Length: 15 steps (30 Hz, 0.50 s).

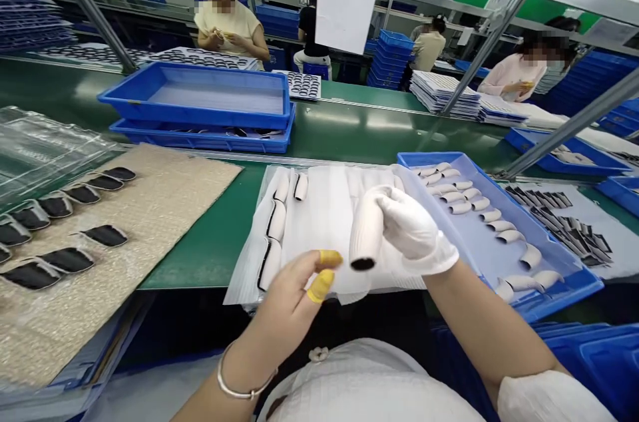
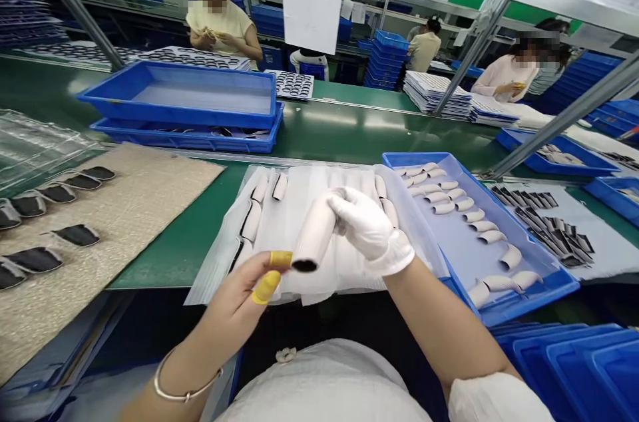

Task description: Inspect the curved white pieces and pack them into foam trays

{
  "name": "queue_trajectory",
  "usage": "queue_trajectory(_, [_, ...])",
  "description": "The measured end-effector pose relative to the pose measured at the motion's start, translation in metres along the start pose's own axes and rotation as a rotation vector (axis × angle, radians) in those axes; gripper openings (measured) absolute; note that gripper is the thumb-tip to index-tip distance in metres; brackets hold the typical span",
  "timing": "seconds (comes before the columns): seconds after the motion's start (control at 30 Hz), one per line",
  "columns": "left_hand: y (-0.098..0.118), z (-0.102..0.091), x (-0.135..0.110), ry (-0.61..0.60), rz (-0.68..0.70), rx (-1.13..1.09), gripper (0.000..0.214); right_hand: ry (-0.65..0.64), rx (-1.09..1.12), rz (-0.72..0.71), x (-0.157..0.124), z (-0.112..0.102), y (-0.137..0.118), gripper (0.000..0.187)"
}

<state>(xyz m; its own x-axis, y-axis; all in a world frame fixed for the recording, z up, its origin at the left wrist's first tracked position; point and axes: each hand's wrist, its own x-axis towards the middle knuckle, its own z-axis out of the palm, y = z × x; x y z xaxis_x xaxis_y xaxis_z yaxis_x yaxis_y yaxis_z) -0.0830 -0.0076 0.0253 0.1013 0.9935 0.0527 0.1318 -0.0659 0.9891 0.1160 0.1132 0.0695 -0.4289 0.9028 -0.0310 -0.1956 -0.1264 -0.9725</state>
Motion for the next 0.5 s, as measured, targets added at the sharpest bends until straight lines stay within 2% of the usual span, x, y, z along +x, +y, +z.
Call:
queue_trajectory(0.03, [-0.006, -0.013, 0.0, 0.05, 0.04, 0.24, 0.04, -0.008, -0.03, 0.003, 0.015, 0.003, -0.005, 0.037])
queue_trajectory(0.07, [-0.013, -0.023, 0.0, 0.037, 0.071, 0.417, 0.041, -0.033, -0.082, 0.004, 0.032, 0.008, -0.008, 0.037])
queue_trajectory(0.17, [-0.038, -0.032, 0.005, -0.17, 0.158, 0.664, 0.042, -0.176, -0.389, 0.04, 0.083, 0.027, 0.0, 0.034])
queue_trajectory(0.23, [-0.052, -0.025, 0.009, -0.267, 0.217, 0.722, 0.042, -0.241, -0.655, 0.126, 0.113, 0.042, 0.015, 0.033])
queue_trajectory(0.3, [-0.061, -0.017, 0.011, -0.279, 0.262, 0.75, 0.043, -0.249, -0.86, 0.224, 0.135, 0.057, 0.031, 0.034])
queue_trajectory(0.4, [-0.067, -0.013, 0.009, -0.246, 0.29, 0.725, 0.044, -0.233, -1.022, 0.325, 0.155, 0.073, 0.049, 0.041])
queue_trajectory(0.5, [-0.071, -0.016, 0.007, -0.225, 0.302, 0.694, 0.045, -0.221, -1.134, 0.352, 0.162, 0.084, 0.058, 0.046])
